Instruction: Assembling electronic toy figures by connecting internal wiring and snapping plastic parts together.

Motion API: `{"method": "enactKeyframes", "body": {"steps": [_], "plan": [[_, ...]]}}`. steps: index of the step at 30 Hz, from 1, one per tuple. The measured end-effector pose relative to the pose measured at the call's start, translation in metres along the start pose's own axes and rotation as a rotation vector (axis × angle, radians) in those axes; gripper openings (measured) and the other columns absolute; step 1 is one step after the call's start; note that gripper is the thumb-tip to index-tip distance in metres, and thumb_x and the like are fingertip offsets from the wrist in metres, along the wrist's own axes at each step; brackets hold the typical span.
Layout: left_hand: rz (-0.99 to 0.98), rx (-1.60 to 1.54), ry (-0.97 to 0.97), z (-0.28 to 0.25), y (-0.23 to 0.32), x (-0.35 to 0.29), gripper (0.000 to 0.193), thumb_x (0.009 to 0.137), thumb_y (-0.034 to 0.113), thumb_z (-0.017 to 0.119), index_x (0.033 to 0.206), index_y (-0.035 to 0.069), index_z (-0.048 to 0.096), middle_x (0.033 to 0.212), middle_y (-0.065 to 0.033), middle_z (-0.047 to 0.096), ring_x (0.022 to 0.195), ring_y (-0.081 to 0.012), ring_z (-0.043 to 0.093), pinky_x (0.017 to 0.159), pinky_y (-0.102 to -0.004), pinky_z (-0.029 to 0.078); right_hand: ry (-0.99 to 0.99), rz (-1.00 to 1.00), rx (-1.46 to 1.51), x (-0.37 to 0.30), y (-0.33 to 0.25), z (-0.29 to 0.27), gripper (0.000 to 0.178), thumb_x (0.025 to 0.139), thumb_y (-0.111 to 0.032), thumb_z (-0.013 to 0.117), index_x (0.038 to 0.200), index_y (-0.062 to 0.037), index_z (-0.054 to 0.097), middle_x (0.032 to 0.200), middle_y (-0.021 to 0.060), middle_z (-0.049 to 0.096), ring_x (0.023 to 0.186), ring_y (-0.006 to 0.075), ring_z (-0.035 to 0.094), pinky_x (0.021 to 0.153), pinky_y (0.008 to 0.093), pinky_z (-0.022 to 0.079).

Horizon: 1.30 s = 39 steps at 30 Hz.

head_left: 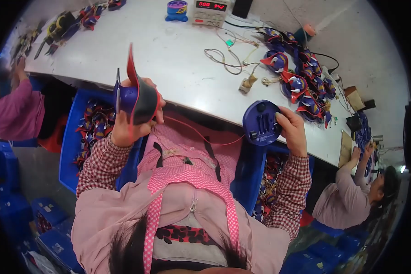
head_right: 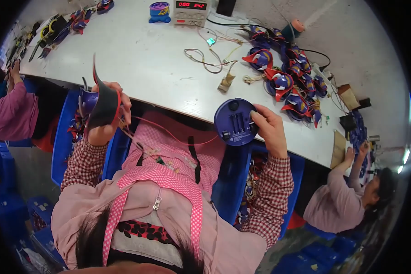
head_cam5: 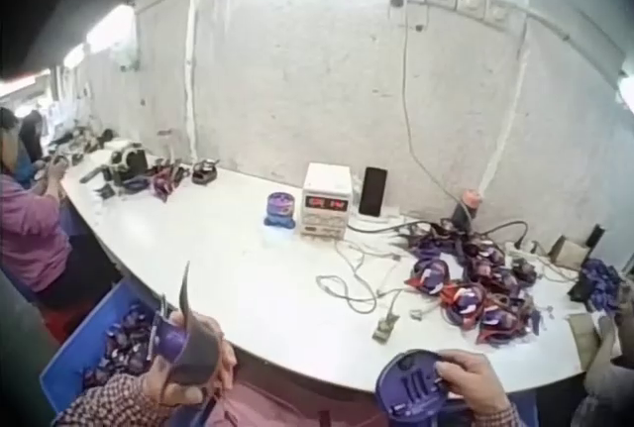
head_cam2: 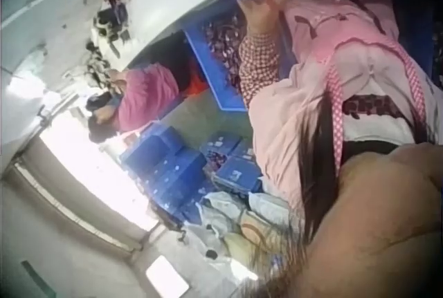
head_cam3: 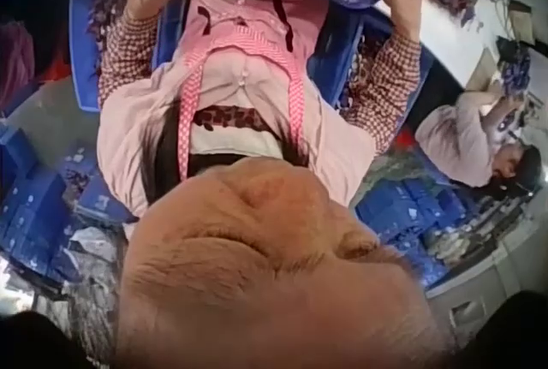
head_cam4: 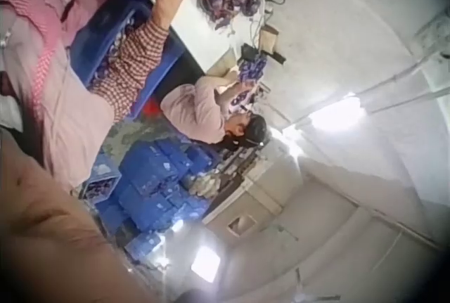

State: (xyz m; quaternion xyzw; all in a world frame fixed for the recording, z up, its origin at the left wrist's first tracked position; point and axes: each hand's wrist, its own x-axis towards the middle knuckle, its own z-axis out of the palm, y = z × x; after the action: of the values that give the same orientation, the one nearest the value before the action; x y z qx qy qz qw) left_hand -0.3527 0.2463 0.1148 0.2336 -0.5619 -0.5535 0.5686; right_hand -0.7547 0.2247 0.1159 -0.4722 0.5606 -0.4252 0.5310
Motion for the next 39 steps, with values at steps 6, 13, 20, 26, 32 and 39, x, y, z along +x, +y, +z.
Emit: {"method": "enactKeyframes", "body": {"steps": [6,13,20,26,32,39], "plan": [[-0.053,0.142,0.272,-0.055,-0.023,0.014,0.079,0.064,0.001,0.077,0.127,0.007,0.03,0.108,-0.0117,0.051,0.093,-0.019,0.057,0.077,-0.0302,0.05,-0.169,0.045,-0.094,0.039,-0.003,0.057,0.021,0.088,-0.015,0.058,0.102,0.0003,0.058,0.072,-0.0014,0.056,0.042,0.0032,0.043,0.037,0.0172,0.032],[-0.074,0.723,0.37,-0.127,-0.075,0.068,0.079,0.064,0.021,0.08,0.124,0.002,0.034,0.111,-0.0138,0.053,0.103,-0.023,0.055,0.085,-0.034,0.046,-0.183,0.146,0.01,0.079,0.029,0.11,0.024,0.087,-0.016,0.06,0.103,0.0018,0.056,0.069,-0.0008,0.054,0.042,0.0044,0.044,0.037,0.0183,0.034],[-0.267,1.17,0.547,-0.156,-0.101,0.103,0.086,0.062,0.049,0.076,0.123,0.0,0.038,0.11,-0.0174,0.055,0.104,-0.0286,0.052,0.093,-0.0405,0.034,-0.088,0.197,0.083,0.105,0.045,0.131,0.027,0.087,-0.017,0.06,0.105,0.0022,0.055,0.069,-0.0009,0.054,0.045,0.0052,0.046,0.038,0.0182,0.036],[-0.377,1.388,0.567,-0.161,-0.109,0.11,0.09,0.06,0.055,0.075,0.121,-0.001,0.041,0.115,-0.0184,0.052,0.112,-0.0312,0.046,0.095,-0.0421,0.029,0.016,0.174,0.052,0.097,0.038,0.143,0.035,0.087,-0.018,0.062,0.111,0.0042,0.051,0.079,0.0018,0.054,0.055,0.0066,0.049,0.047,0.0188,0.04],[-0.358,1.495,0.48,-0.178,-0.112,0.099,0.086,0.059,0.057,0.074,0.115,-0.003,0.046,0.118,-0.0204,0.05,0.114,-0.0317,0.043,0.092,-0.0448,0.032,0.181,-0.063,-0.113,0.062,0.052,0.105,0.044,0.086,-0.02,0.063,0.118,0.0051,0.045,0.09,0.0048,0.053,0.061,0.0075,0.05,0.051,0.0197,0.04],[0.223,1.152,0.396,-0.119,-0.079,0.085,0.044,0.076,0.029,0.07,0.104,0.0,0.054,0.103,-0.018,0.053,0.104,-0.0322,0.049,0.085,-0.0395,0.041,0.377,-0.289,-0.412,0.11,0.031,0.081,0.04,0.085,-0.023,0.065,0.112,0.0025,0.051,0.092,0.0069,0.059,0.058,0.0067,0.048,0.049,0.0191,0.038]]}}
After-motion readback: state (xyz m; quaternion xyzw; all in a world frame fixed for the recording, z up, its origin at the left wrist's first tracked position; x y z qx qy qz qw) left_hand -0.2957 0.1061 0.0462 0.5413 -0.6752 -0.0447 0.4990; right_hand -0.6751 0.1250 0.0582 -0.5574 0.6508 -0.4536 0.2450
